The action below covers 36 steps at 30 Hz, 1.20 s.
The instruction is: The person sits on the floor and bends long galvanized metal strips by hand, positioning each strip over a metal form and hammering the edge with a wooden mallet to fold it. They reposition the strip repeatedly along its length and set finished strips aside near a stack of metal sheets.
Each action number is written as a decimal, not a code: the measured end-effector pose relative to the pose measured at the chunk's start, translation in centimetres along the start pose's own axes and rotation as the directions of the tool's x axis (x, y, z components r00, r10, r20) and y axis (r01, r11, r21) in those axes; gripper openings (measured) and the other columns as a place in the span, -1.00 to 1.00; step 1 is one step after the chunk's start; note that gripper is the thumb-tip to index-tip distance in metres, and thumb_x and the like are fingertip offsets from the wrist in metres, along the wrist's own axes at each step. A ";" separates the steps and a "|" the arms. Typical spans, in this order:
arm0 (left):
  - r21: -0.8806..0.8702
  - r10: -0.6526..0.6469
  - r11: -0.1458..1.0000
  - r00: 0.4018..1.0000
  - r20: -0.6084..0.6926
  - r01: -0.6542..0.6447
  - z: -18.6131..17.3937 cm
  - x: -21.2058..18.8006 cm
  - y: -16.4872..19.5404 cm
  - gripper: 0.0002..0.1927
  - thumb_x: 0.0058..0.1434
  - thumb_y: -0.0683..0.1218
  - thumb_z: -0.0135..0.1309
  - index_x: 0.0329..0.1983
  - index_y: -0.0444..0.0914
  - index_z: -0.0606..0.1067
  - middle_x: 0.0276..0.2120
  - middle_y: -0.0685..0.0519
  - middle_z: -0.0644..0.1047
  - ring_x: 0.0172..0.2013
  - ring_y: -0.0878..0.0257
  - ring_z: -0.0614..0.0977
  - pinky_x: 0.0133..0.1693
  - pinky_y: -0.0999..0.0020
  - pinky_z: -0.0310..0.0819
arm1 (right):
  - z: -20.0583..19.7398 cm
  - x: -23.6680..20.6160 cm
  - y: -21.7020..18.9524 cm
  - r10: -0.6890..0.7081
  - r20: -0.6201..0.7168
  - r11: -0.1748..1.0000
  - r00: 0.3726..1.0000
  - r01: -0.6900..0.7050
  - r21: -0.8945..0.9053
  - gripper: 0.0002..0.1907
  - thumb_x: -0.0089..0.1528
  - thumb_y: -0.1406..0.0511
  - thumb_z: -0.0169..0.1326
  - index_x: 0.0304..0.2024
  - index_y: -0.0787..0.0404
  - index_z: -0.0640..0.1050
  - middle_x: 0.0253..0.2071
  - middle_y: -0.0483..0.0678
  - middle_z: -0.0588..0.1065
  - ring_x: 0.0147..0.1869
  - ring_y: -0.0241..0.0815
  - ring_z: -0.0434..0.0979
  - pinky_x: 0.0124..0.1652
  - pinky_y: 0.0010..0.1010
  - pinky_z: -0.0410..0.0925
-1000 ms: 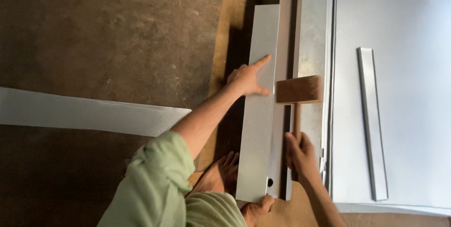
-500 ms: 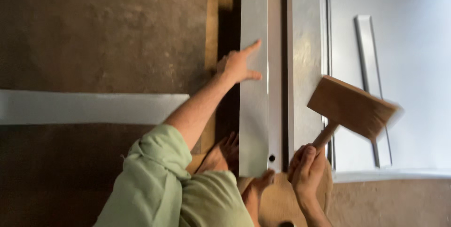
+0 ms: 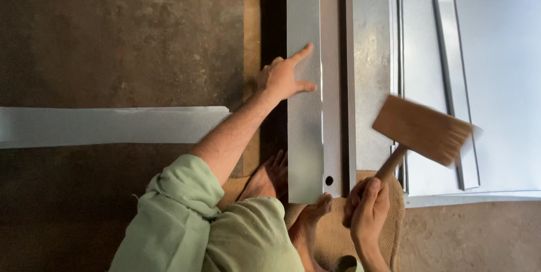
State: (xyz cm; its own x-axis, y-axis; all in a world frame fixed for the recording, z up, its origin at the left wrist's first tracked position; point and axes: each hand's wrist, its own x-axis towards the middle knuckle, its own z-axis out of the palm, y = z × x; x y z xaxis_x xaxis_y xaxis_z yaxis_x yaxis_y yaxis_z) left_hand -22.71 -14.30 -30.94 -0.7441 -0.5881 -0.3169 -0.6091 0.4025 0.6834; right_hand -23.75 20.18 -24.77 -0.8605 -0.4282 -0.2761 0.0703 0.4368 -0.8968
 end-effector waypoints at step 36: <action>-0.014 -0.017 1.000 0.999 -0.030 0.016 0.5 0.7 -0.4 0.20 -0.22 0.47 0.38 0.50 0.47 0.03 0.08 -0.23 0.53 0.11 -0.14 0.60 0.15 -0.04 0.51 | 2.5 7.1 2.5 0.240 0.028 0.835 0.970 -0.221 0.504 -0.37 0.50 -0.16 -0.31 -0.53 0.02 0.08 -0.73 -0.23 0.04 -0.76 -0.33 -0.05 -0.77 -0.46 -0.06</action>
State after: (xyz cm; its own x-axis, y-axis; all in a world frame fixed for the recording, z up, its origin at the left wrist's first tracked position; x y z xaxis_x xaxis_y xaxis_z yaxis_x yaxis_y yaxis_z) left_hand -23.12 -14.45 -31.76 -0.7253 -0.6157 -0.3080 -0.6171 0.3831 0.6873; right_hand -28.46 16.27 -29.78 -0.8042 -0.3324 -0.4926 0.5032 0.0603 -0.8621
